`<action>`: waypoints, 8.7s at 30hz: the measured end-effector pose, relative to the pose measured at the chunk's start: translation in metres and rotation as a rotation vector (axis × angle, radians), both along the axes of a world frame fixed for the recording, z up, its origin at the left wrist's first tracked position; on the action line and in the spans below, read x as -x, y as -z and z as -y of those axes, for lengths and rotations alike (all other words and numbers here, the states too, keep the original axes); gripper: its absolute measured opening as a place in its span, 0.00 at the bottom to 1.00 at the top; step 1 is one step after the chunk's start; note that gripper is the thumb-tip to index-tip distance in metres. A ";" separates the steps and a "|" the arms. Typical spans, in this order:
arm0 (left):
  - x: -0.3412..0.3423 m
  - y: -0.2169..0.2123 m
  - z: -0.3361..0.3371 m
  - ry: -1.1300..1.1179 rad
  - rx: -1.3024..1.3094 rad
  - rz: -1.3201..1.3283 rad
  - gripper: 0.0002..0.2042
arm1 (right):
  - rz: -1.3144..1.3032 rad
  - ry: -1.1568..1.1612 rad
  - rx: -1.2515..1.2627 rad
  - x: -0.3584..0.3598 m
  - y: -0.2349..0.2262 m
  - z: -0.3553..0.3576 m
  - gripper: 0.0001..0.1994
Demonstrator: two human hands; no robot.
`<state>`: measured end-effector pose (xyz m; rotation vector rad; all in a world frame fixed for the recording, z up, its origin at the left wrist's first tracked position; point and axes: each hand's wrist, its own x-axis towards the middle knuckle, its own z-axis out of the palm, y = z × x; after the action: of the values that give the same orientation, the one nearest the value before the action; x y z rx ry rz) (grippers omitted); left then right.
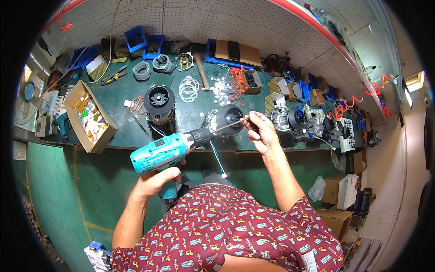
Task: The person assembles small electromechanical components on a workbench. They handle cylindrical motor-like parts and use a cordless drill to fasten screws, then place the assembled units on the table.
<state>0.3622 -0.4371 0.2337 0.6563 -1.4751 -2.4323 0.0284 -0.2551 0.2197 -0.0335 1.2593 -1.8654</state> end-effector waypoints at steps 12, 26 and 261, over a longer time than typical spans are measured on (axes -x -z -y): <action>-0.005 0.007 -0.005 -0.012 -0.022 0.001 0.22 | 0.021 0.044 -0.016 -0.015 0.000 0.002 0.08; -0.025 0.026 0.007 0.121 0.689 0.030 0.17 | -0.072 -0.178 -0.160 -0.003 -0.008 0.003 0.10; 0.022 -0.132 0.263 0.236 0.727 0.394 0.19 | -0.164 0.001 -0.098 -0.095 0.146 0.190 0.18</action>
<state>0.3399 -0.7002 0.3658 0.8372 -2.5150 -1.7264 0.1235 -0.4454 0.0739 -0.1350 1.4619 -1.8289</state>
